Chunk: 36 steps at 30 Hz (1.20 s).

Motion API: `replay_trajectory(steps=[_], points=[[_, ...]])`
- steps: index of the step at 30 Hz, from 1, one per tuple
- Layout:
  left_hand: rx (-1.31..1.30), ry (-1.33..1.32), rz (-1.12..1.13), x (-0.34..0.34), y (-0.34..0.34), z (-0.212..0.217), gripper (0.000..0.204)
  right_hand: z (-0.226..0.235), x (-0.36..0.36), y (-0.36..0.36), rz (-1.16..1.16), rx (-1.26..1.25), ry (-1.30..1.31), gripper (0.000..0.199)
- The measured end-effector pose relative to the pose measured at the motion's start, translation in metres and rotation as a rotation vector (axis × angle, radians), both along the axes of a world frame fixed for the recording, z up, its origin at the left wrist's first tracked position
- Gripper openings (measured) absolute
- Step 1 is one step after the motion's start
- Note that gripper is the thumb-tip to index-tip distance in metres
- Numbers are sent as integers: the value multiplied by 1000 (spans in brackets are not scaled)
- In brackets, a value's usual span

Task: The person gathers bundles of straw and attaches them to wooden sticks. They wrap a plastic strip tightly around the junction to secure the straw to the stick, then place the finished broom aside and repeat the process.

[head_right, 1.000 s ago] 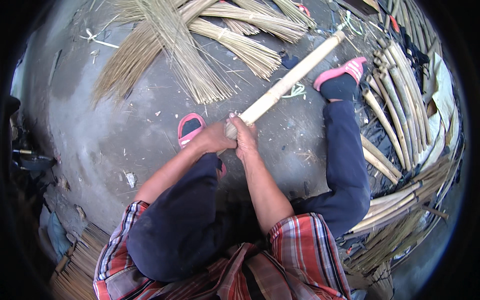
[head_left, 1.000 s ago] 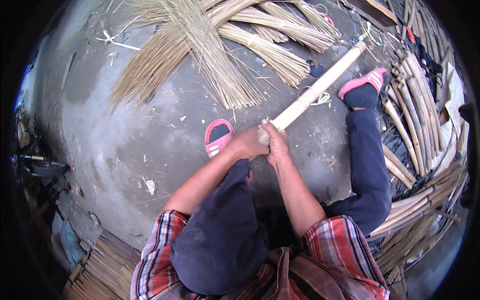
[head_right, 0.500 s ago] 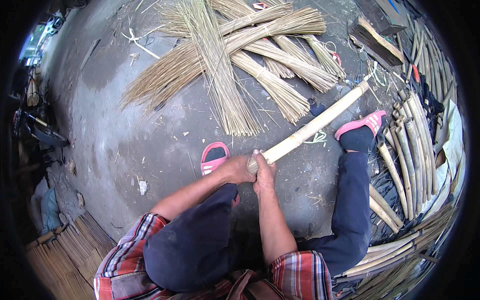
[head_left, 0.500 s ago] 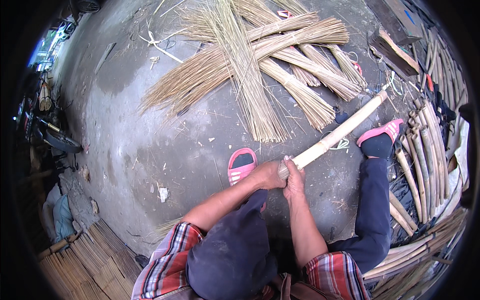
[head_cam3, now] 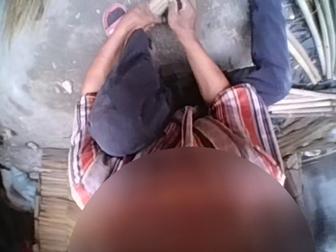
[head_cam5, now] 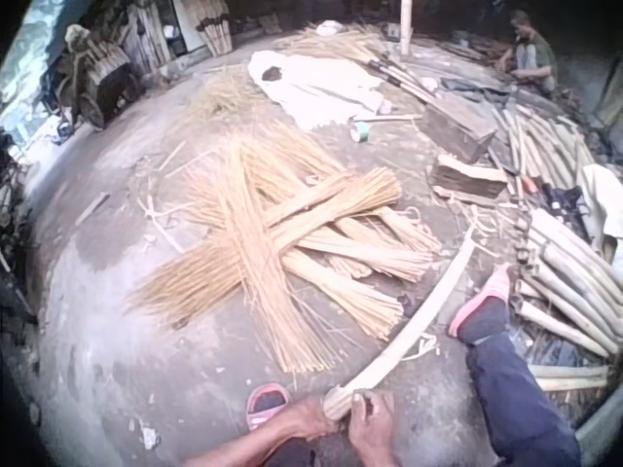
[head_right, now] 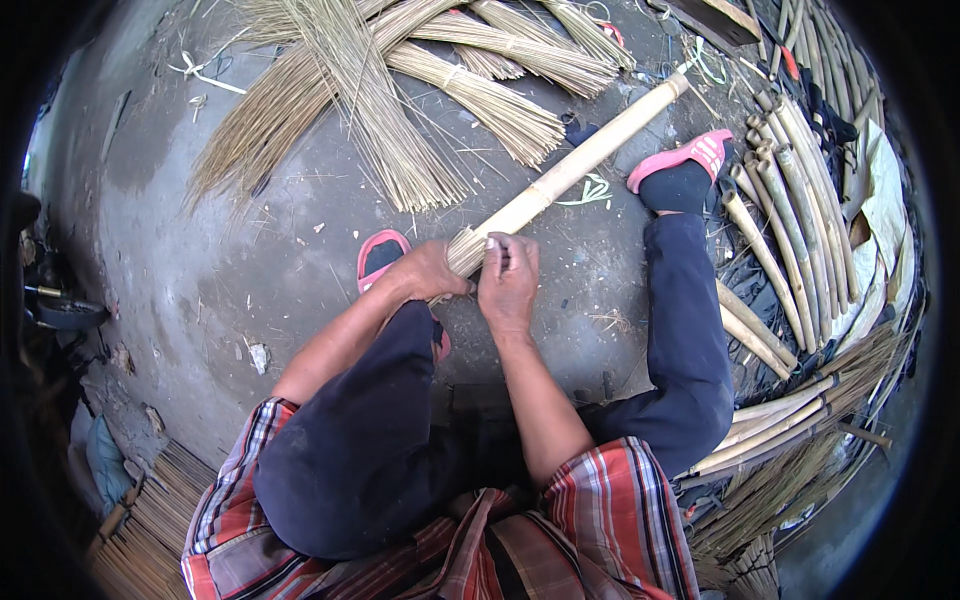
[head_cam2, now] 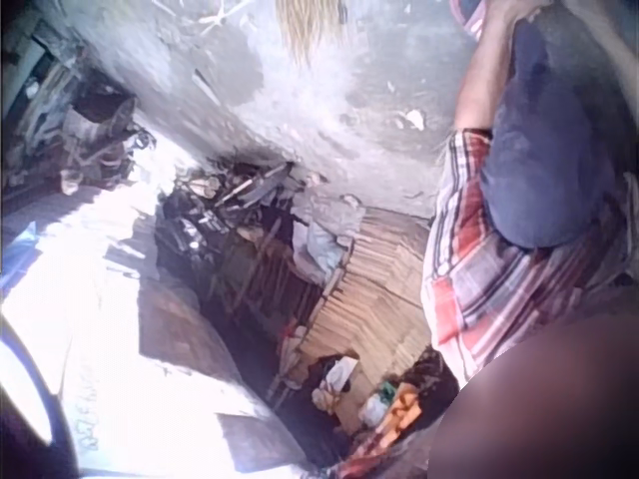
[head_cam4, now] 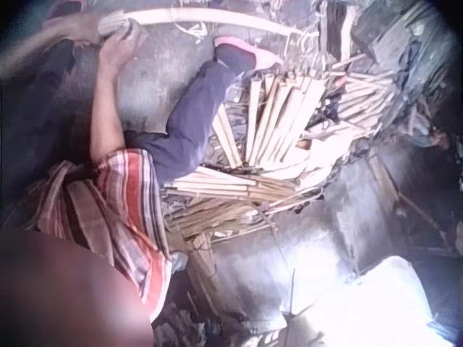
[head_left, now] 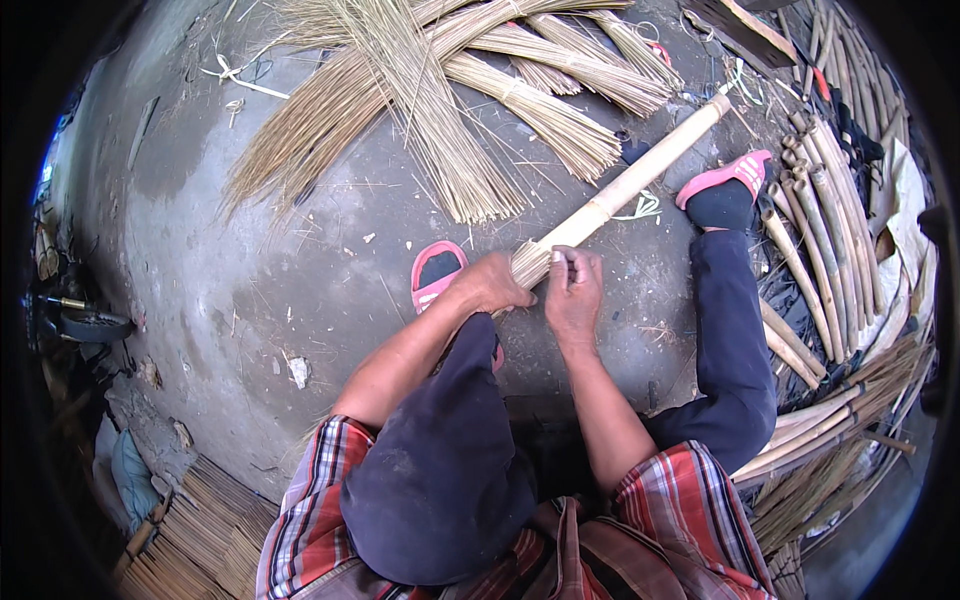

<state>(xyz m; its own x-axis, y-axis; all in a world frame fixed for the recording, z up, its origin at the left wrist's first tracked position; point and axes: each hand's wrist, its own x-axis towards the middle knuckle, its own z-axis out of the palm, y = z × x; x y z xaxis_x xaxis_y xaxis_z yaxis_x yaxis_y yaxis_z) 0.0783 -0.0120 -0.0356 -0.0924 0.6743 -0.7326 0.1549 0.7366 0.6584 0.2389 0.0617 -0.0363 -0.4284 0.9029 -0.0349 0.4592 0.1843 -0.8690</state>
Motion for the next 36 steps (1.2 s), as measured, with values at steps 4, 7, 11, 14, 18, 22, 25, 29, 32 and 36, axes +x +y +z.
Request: replay_trajectory(steps=[4, 7, 11, 14, 18, 22, 25, 29, 32, 36], points=[[21, -64, 42, 0, -2, -1, 54, 4, -7, -17, 13, -91, -29, 15], [7, -90, 35, 0, -4, -3, 53, 7, -9, -20, 1, -276, -60, 19], [-27, 58, -60, 3, -5, -6, 51, 14, -9, -9, 141, 40, -172, 31], [88, 97, -18, 6, -6, -7, 51, 17, -10, -5, 293, 82, -311, 39], [50, 87, 22, 7, -8, -4, 49, 13, -9, -8, 86, -42, -224, 45], [-54, -13, -2, 2, -5, 4, 46, 6, -12, -9, -371, -661, 111, 66], [-17, 12, -28, 2, -3, 7, 43, 5, -18, -19, -329, -983, 210, 78], [80, 72, -4, 3, -4, 5, 41, 6, -21, -35, -366, -1032, 254, 87], [20, -178, 93, 1, -5, 4, 41, -2, -18, -25, -365, -1209, 448, 97], [-66, -222, 44, -3, -2, 2, 41, -25, -20, -1, -408, -1456, 888, 93]])
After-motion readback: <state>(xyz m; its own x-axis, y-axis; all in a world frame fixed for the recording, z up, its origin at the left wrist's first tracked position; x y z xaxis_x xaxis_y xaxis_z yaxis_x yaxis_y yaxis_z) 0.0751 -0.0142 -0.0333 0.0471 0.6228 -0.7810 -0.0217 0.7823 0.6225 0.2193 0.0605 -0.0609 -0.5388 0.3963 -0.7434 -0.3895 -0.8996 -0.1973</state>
